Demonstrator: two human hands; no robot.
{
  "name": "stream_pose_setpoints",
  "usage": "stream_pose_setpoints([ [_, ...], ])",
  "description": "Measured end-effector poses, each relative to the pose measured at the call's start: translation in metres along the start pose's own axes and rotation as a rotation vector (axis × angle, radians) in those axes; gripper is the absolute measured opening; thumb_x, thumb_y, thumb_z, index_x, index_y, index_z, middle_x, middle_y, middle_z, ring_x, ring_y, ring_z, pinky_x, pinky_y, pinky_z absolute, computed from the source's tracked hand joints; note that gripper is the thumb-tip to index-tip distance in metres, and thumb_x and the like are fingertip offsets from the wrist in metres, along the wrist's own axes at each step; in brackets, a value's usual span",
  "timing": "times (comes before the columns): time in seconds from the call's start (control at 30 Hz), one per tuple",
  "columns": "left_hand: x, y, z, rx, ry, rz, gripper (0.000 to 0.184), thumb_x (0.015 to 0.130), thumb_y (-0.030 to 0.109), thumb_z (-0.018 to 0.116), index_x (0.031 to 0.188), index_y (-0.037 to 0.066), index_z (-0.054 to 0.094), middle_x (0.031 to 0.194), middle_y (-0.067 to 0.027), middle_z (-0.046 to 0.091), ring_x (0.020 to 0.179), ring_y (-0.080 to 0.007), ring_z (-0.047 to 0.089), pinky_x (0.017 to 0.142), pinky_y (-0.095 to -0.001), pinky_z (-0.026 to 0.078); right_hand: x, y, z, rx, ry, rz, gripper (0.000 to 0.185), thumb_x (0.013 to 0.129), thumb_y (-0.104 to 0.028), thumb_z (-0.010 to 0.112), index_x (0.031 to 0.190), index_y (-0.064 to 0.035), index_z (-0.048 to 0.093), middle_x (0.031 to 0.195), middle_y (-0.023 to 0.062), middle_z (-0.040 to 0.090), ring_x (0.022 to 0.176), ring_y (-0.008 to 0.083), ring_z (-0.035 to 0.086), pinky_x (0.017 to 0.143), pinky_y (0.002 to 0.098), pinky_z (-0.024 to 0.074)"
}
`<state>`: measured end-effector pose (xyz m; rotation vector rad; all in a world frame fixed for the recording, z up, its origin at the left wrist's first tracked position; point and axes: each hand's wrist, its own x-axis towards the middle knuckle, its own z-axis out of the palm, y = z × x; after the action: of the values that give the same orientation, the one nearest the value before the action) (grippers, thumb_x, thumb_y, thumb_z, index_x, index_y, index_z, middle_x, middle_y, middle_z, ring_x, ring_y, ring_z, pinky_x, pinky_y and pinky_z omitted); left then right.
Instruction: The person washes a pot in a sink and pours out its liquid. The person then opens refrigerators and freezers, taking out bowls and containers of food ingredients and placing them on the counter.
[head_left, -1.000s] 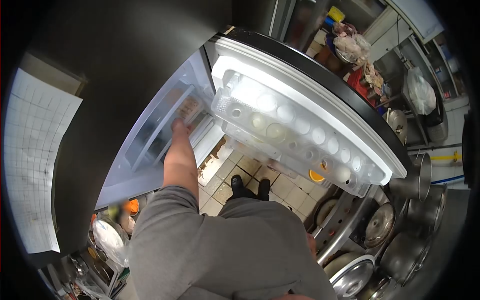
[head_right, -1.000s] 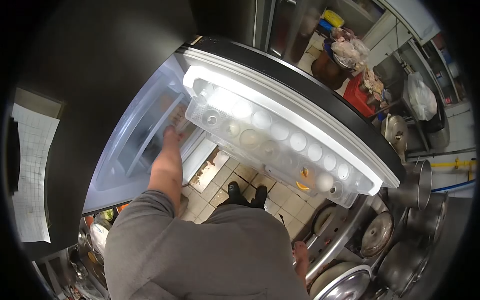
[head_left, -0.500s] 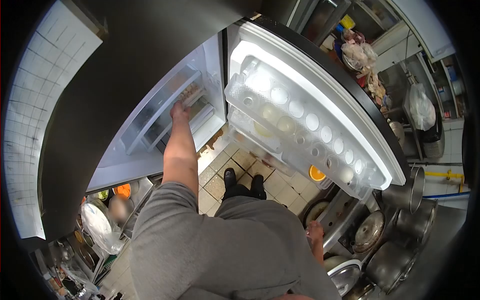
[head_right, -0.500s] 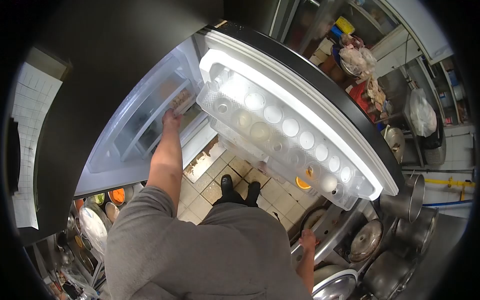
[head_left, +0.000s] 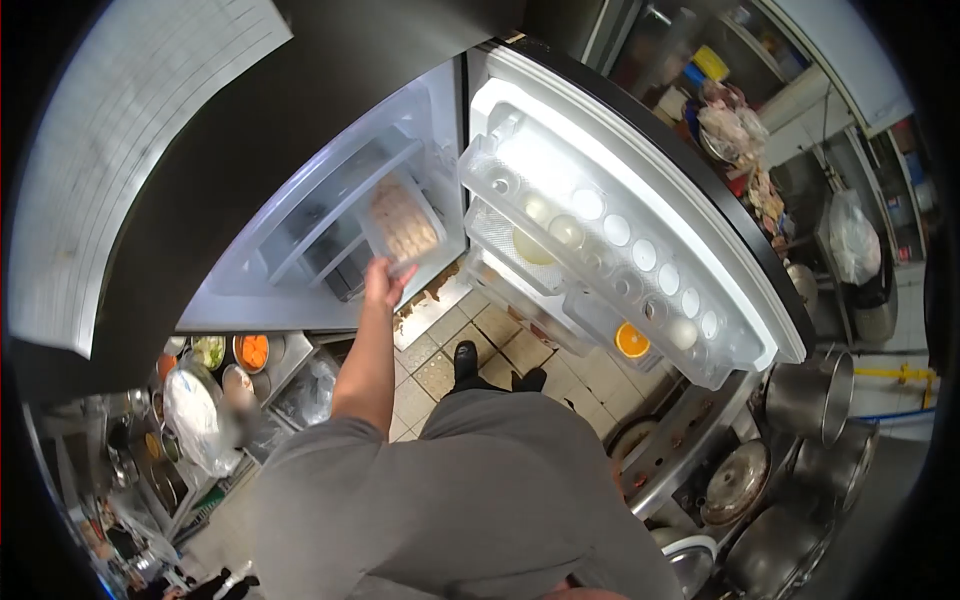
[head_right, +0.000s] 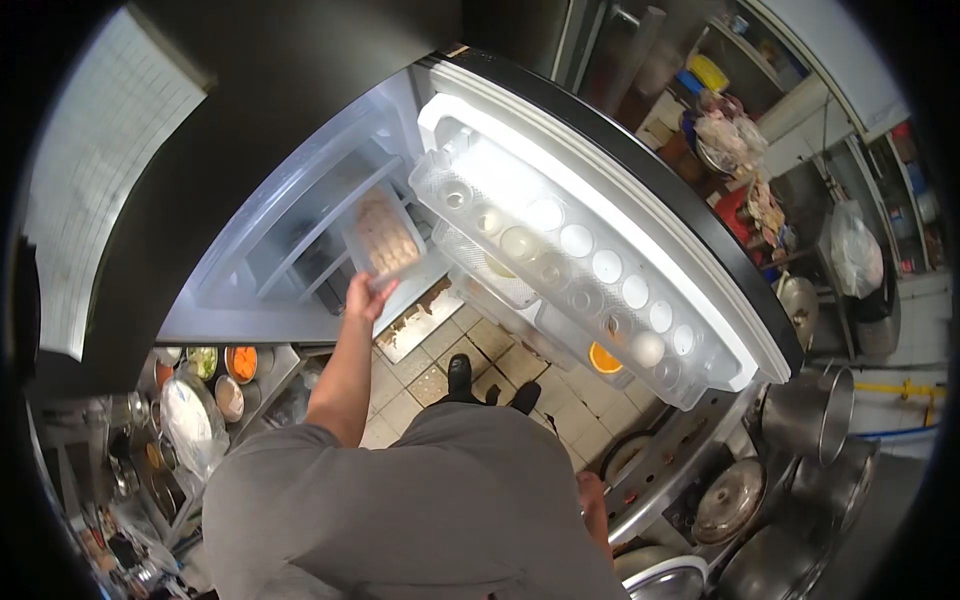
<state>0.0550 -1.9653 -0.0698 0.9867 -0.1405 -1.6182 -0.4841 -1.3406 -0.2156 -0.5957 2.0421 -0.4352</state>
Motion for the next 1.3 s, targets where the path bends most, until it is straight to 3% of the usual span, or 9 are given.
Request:
stream_pose_setpoints([
  [0.1, -0.087, -0.009, -0.011, -0.013, 0.062, 0.003, 0.036, 0.085, 0.004, 0.05, 0.121, 0.001, 0.049, 0.13, -0.0169, 0.051, 0.122, -0.0393, 0.054, 0.096, -0.0641, 0.053, 0.016, 0.001, -0.025, 0.102, -0.455, 0.331, 0.04, 0.096, -0.025, 0.061, 0.129, -0.0034, 0.06, 0.107, 0.008, 0.068, 0.085, 0.0253, 0.068, 0.071, 0.0417, 0.0574],
  [0.23, -0.194, -0.023, -0.009, -0.04, -0.102, -0.164, 0.056, 0.079, 0.012, 0.058, 0.134, 0.001, 0.049, 0.136, -0.0186, 0.055, 0.128, -0.0381, 0.053, 0.102, -0.0576, 0.052, 0.004, -0.135, -0.088, -0.277, -0.234, 0.301, 0.036, 0.097, -0.028, 0.06, 0.127, -0.0083, 0.063, 0.117, 0.0154, 0.065, 0.093, 0.027, 0.068, 0.08, 0.0406, 0.0557],
  [0.43, -0.273, -0.023, 0.039, -0.116, -0.15, -0.04, 0.062, 0.081, 0.015, 0.058, 0.14, -0.001, 0.045, 0.138, -0.0204, 0.054, 0.127, -0.0373, 0.055, 0.101, -0.0547, 0.053, 0.142, -0.163, -0.139, 0.192, -0.101, 0.15, 0.026, 0.102, -0.023, 0.054, 0.119, -0.0044, 0.061, 0.091, 0.0074, 0.063, 0.077, 0.0194, 0.063, 0.062, 0.0348, 0.0534],
  [0.6, -0.235, 0.016, 0.091, -0.053, -0.14, 0.132, 0.059, 0.083, 0.013, 0.054, 0.139, -0.002, 0.043, 0.142, -0.0223, 0.05, 0.132, -0.0382, 0.05, 0.104, -0.0559, 0.05, 0.121, -0.252, -0.145, 0.282, -0.003, 0.017, 0.034, 0.103, -0.024, 0.053, 0.13, -0.0034, 0.056, 0.097, 0.0075, 0.063, 0.076, 0.0176, 0.064, 0.062, 0.0346, 0.055],
  [0.77, -0.133, 0.061, 0.104, 0.029, -0.109, 0.214, 0.051, 0.086, 0.012, 0.052, 0.135, -0.002, 0.045, 0.141, -0.0215, 0.048, 0.129, -0.0402, 0.051, 0.101, -0.0583, 0.051, 0.112, -0.203, -0.115, 0.072, -0.136, -0.056, 0.031, 0.101, -0.024, 0.056, 0.122, -0.002, 0.061, 0.092, 0.0088, 0.062, 0.075, 0.0183, 0.065, 0.061, 0.0322, 0.0542],
  [1.03, 0.016, 0.166, 0.16, 0.462, 0.204, 0.155, 0.033, 0.092, 0.018, 0.054, 0.123, 0.007, 0.052, 0.126, -0.0148, 0.056, 0.114, -0.0302, 0.057, 0.082, -0.0463, 0.059, 0.048, -0.084, -0.081, -0.02, -0.126, 0.113, 0.023, 0.096, -0.019, 0.049, 0.112, -0.0059, 0.061, 0.089, 0.0097, 0.064, 0.072, 0.0234, 0.064, 0.058, 0.0408, 0.0521],
  [1.1, 0.048, 0.177, 0.165, 0.657, 0.325, 0.115, 0.026, 0.093, 0.022, 0.054, 0.119, 0.017, 0.056, 0.129, -0.0075, 0.055, 0.11, -0.0233, 0.056, 0.08, -0.0435, 0.056, 0.016, -0.092, -0.066, -0.013, -0.066, 0.111, 0.02, 0.096, -0.017, 0.049, 0.109, -0.0073, 0.061, 0.087, 0.0087, 0.064, 0.071, 0.0229, 0.063, 0.057, 0.0413, 0.0512],
  [1.17, 0.082, 0.174, 0.164, 0.693, 0.39, 0.189, 0.027, 0.094, 0.022, 0.054, 0.121, 0.017, 0.056, 0.128, -0.0069, 0.055, 0.11, -0.0232, 0.056, 0.08, -0.0444, 0.056, -0.007, -0.103, -0.053, 0.339, 0.019, 0.474, 0.019, 0.095, -0.018, 0.051, 0.107, -0.0073, 0.062, 0.09, 0.008, 0.064, 0.07, 0.0217, 0.062, 0.056, 0.0398, 0.0483],
  [1.3, 0.065, 0.162, 0.179, 0.646, 0.481, 0.271, 0.034, 0.094, 0.022, 0.054, 0.127, 0.016, 0.055, 0.131, -0.009, 0.054, 0.113, -0.0261, 0.056, 0.088, -0.0505, 0.054, -0.036, -0.18, -0.059, 0.369, 0.066, 0.513, 0.02, 0.095, -0.019, 0.053, 0.105, -0.0067, 0.065, 0.083, 0.0071, 0.062, 0.068, 0.0202, 0.061, 0.057, 0.0387, 0.0479],
])
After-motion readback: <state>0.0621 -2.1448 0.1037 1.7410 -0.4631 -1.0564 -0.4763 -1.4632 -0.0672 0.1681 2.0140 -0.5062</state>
